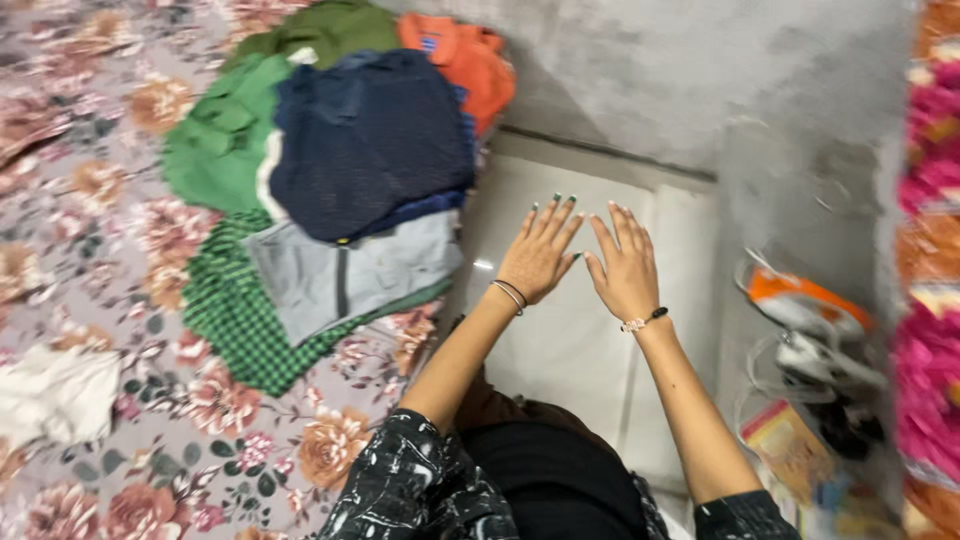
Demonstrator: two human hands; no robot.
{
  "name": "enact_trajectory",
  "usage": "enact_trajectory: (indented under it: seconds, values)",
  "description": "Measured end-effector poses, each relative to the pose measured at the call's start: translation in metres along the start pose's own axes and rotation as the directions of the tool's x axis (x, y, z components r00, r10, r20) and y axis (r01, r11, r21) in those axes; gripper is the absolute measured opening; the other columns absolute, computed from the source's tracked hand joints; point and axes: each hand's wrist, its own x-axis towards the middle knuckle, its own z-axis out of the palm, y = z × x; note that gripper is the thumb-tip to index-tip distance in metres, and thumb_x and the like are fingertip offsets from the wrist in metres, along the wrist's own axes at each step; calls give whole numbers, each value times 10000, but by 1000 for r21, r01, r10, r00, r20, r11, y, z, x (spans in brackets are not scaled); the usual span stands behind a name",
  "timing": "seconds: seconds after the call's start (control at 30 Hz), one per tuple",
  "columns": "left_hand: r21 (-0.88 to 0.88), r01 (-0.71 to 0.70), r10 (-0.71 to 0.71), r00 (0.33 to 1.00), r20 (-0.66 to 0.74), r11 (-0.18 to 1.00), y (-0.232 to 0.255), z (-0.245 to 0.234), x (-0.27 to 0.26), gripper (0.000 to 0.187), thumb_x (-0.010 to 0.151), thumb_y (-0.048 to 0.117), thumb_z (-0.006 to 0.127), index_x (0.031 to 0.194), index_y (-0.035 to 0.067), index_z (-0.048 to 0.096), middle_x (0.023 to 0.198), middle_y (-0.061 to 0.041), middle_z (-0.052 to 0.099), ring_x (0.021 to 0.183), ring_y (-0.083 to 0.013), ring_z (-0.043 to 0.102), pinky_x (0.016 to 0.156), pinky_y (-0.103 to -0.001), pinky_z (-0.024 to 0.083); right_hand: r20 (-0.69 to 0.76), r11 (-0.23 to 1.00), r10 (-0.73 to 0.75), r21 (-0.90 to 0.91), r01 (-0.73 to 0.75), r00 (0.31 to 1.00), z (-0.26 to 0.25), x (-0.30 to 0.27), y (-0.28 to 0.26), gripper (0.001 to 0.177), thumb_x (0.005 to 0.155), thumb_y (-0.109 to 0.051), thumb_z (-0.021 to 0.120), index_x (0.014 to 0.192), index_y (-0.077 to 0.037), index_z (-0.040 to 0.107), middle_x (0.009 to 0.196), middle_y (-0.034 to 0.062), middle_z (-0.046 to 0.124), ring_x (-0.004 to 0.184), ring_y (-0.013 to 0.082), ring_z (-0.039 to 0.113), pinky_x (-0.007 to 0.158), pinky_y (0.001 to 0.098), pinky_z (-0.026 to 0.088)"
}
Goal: The person wipes a concrete shelf with a cloth, then spreads a floral fabric over it. They pick up several folded shirts from a bed and place them one by one onto the fabric-covered shelf, smoothing each item.
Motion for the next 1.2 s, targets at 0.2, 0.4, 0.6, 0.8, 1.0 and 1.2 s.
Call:
enact_trajectory:
  seconds: [0.2, 0.4, 0.6, 0.8, 1.0, 1.2]
  values:
    - [29, 127, -127, 992, -9, 991, -82, -17, -17, 678, 977, 347, 573, 1573, 125, 336, 1668, -139, 258, 1548, -334, 220, 1236, -540, 201, 88, 994, -100, 57, 95, 991, 46, 74, -49, 622, 921, -218, 674, 1505, -116, 486, 1606, 204, 381, 1485, 399, 356, 1185, 562, 303]
    - [-40, 265, -267, 962, -62, 963, -151, -30, -50, 679, 960, 304, 603, 1564, 106, 365, 1656, -155, 289, 1556, -340, 232, 1251, -529, 219, 183, 976, -194, 132, 172, 964, 99, 130, -96, 638, 908, -233, 691, 1496, -97, 483, 1589, 202, 398, 1447, 410, 393, 1160, 541, 334]
    - [-118, 448, -456, 888, -55, 886, -193, -33, -93, 700, 897, 245, 659, 1531, 92, 404, 1644, -172, 300, 1542, -362, 240, 1234, -541, 227, 266, 948, -285, 219, 230, 921, 161, 144, -137, 643, 888, -220, 691, 1484, -83, 492, 1579, 200, 418, 1411, 418, 434, 1154, 517, 360]
    - [-199, 596, -616, 786, -53, 778, -221, -18, -120, 730, 860, 214, 697, 1522, 79, 422, 1629, -188, 308, 1530, -392, 245, 1227, -548, 239, 407, 932, -348, 248, 265, 844, 210, 141, -151, 617, 875, -238, 699, 1456, -132, 522, 1569, 195, 424, 1404, 408, 447, 1136, 510, 377]
    - [-207, 741, -750, 660, 49, 639, -260, 24, -144, 740, 828, 229, 732, 1482, 48, 436, 1621, -197, 305, 1517, -404, 244, 1195, -534, 270, 522, 948, -304, 253, 196, 797, 245, 154, -139, 636, 851, -238, 712, 1449, -139, 518, 1572, 197, 413, 1375, 422, 451, 1094, 511, 406]
    - [-535, 763, -931, 325, -168, 363, -316, 99, -169, 654, 856, 179, 749, 1430, -7, 494, 1499, -228, 474, 1422, -403, 441, 1220, -435, 345, 445, 948, -167, 319, 18, 880, 303, 172, -89, 648, 867, -237, 719, 1470, -121, 511, 1543, 217, 438, 1349, 443, 463, 1112, 511, 418]
